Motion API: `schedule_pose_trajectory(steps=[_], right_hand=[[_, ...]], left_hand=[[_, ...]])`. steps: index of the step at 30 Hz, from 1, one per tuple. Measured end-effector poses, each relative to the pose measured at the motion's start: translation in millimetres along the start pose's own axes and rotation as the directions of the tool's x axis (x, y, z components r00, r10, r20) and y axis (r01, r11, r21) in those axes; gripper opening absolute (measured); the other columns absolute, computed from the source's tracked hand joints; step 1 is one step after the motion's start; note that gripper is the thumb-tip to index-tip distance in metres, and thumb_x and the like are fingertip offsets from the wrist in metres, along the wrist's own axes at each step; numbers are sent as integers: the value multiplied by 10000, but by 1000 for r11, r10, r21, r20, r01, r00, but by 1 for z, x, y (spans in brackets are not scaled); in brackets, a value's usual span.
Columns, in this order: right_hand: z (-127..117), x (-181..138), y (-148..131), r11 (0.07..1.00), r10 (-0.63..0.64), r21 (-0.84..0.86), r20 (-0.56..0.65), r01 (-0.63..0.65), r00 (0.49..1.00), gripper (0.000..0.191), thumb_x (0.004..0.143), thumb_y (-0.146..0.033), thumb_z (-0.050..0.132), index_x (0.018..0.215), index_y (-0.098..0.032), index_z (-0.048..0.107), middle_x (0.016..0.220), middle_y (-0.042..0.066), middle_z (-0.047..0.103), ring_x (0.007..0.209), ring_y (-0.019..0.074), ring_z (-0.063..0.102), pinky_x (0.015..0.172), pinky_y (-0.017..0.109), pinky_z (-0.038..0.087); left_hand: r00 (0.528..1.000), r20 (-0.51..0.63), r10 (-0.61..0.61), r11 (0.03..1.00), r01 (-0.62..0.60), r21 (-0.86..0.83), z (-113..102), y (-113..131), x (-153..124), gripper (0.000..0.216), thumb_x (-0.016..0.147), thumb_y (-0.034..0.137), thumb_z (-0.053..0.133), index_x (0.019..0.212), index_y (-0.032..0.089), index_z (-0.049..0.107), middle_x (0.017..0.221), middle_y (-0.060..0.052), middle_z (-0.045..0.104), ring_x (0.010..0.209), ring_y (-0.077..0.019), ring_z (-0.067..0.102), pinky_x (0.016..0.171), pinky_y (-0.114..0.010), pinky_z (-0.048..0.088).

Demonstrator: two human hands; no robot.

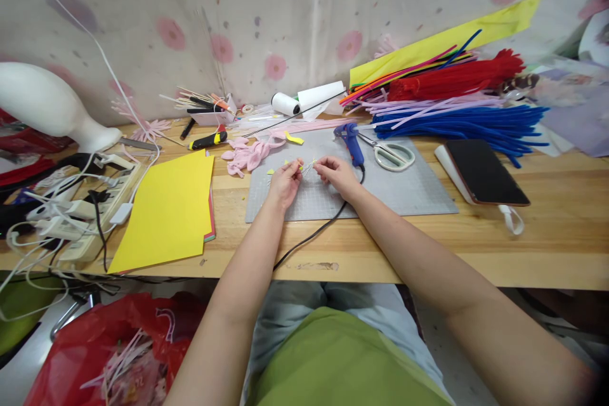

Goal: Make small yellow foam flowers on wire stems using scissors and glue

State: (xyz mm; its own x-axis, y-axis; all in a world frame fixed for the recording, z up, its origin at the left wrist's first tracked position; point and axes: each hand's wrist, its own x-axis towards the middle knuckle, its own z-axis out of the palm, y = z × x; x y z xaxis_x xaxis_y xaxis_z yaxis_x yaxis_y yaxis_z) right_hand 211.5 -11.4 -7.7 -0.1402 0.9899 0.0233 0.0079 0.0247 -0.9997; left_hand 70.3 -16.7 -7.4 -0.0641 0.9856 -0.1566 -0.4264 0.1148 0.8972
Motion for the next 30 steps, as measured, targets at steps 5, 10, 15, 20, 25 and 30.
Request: schedule_pose_trajectory(steps=[5,10,15,20,25,30], right_hand=[[0,0,2,1000,7,-9,-2,-7,1000,313,596,-459,654,676,-186,522,561,-50,478,482,68,416,448,216,330],[2,-2,-2,1000,-20,-19,18,20,1000,298,604,-447,645,681,-183,531,575,-47,485,505,71,423,459,216,334],[7,-5,-5,994,-81,-70,77,87,994,294,637,-448,614,738,-177,566,653,-20,540,552,86,446,490,230,363],[12,-6,-5,967,-160,-187,91,174,983,288,678,-442,578,770,-171,611,701,10,585,603,106,469,520,241,372],[11,-4,-2,955,-148,-244,101,168,984,289,696,-451,560,732,-170,618,688,19,591,596,113,470,513,247,368],[9,-3,-1,973,-117,-187,103,134,988,313,685,-475,572,727,-167,601,681,12,576,574,103,457,496,239,367]], left_hand=[[995,-76,-70,979,54,-194,8,9,-7,89,700,172,683,659,137,612,640,16,571,554,-27,467,561,-176,380],[995,-54,-83,956,64,-285,10,7,-9,100,686,86,675,610,110,613,605,20,569,573,-21,493,572,-158,365],[999,-32,-39,971,30,-237,9,1,-6,93,695,84,661,611,117,640,645,10,617,572,-24,485,577,-166,364],[997,-26,-75,975,68,-211,11,2,-7,53,684,103,677,637,114,654,632,8,611,567,-26,487,587,-177,368],[998,-33,-44,976,35,-217,10,1,-6,96,647,112,713,598,117,631,596,19,586,587,-32,502,601,-182,369],[999,-45,-23,978,13,-207,10,1,-6,129,653,90,698,558,121,615,535,36,540,528,-28,443,558,-184,338]])
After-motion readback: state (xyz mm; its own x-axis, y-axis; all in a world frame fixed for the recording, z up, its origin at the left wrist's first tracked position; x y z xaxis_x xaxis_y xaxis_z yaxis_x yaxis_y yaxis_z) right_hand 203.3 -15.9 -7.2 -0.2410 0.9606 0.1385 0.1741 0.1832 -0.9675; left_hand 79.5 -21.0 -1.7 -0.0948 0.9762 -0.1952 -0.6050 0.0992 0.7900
